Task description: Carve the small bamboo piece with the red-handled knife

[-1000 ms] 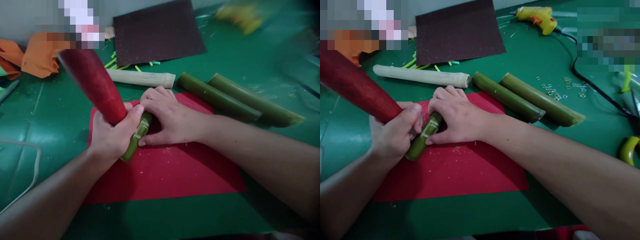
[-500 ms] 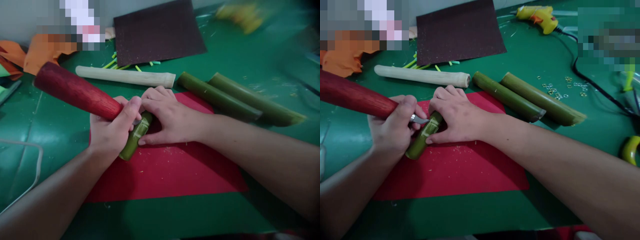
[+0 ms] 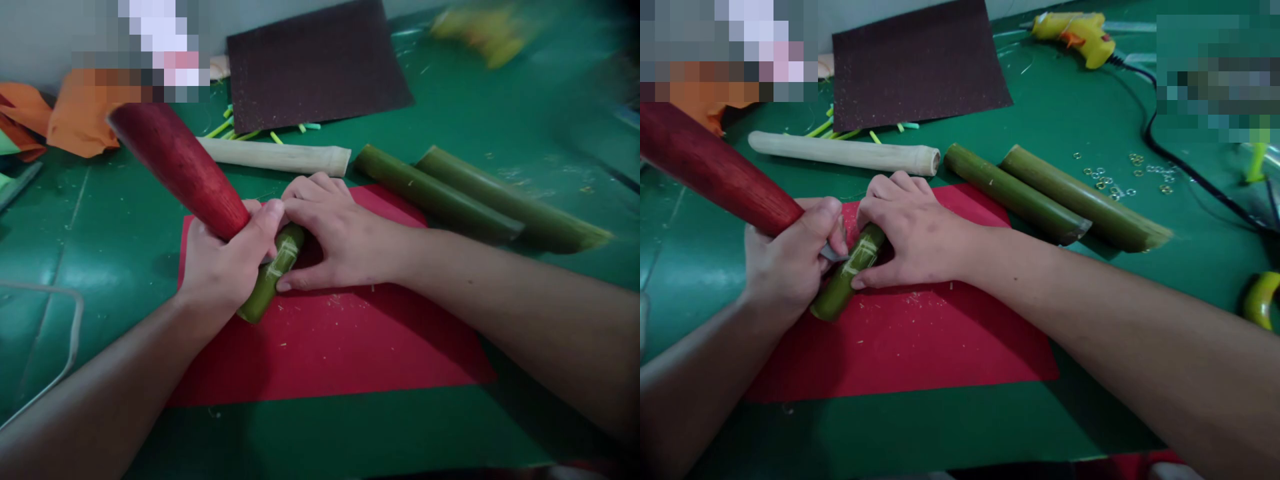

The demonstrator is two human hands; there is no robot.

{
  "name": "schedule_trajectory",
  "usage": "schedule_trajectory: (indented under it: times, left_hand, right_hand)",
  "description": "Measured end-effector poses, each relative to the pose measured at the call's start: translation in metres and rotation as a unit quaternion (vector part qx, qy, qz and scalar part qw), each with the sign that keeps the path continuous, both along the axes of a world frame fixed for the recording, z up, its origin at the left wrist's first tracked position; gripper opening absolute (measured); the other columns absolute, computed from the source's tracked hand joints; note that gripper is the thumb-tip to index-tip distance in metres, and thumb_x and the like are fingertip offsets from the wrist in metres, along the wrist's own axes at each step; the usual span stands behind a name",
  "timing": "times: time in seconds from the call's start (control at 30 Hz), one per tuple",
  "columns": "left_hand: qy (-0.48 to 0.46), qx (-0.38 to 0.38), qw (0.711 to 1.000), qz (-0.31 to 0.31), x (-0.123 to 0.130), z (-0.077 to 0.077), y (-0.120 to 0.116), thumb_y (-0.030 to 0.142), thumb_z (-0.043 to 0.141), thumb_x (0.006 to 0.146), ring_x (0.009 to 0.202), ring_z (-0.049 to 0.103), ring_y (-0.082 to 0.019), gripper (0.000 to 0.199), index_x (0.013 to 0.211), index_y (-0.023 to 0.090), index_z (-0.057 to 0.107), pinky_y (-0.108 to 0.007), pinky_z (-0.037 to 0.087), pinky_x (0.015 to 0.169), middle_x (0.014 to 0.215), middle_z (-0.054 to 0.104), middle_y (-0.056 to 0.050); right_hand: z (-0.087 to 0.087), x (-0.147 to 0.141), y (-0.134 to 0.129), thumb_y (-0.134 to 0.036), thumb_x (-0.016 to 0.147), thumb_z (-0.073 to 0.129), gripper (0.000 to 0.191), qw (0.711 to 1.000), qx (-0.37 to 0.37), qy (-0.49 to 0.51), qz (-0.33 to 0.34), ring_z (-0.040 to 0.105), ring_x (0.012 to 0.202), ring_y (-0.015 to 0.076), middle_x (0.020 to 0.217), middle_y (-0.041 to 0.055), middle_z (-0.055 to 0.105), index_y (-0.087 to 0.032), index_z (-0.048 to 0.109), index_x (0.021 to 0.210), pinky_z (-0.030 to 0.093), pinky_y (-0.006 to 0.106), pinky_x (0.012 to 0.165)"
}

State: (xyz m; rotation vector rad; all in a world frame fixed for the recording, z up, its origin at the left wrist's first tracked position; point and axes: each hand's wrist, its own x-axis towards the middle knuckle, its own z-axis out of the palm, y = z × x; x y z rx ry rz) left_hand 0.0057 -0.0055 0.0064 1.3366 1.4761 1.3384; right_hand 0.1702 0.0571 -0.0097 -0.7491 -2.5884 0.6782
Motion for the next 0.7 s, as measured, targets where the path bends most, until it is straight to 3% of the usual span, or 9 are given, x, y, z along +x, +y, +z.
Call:
schedule_trajectory:
  times: [0.2,0.37,0.7]
  left_hand:
    - [-0.004,-0.009,1.000,0.000,-0.0006,0.0016,-0.0017,0.029,0.071,0.085,0.040,0.035,-0.009,0.048,0.042,0.022,0.051,-0.028,0.030,0.041,0.042,0.043,0.002]
    - [-0.065,0.028,0.997,0.019,0.0037,0.0031,-0.0018,0.027,0.071,0.091,0.043,0.040,-0.006,0.042,0.050,0.019,0.061,-0.025,0.034,0.044,0.046,0.047,0.003]
    - [-0.081,0.006,0.996,0.028,0.0054,0.0009,0.0016,0.031,0.083,0.083,0.044,0.043,-0.006,0.036,0.054,0.019,0.064,-0.023,0.035,0.044,0.046,0.050,0.004]
  right_hand:
    - [-0.0013,0.0016,0.0003,-0.063,0.074,0.079,0.060,1.000,0.009,0.009,0.002,0.045,0.105,0.0298,0.114,0.0123,0.057,-0.017,0.066,0.110,0.034,0.045,0.091]
    - [-0.0015,0.0015,0.0014,-0.064,0.076,0.078,0.055,1.000,0.009,0.012,0.012,0.046,0.105,0.0302,0.111,0.0112,0.056,-0.019,0.065,0.105,0.035,0.046,0.092]
    - [-0.0001,0.0012,0.0018,-0.063,0.075,0.078,0.054,1.000,0.003,0.011,0.011,0.045,0.105,0.0304,0.110,0.0107,0.054,-0.019,0.063,0.103,0.036,0.047,0.093]
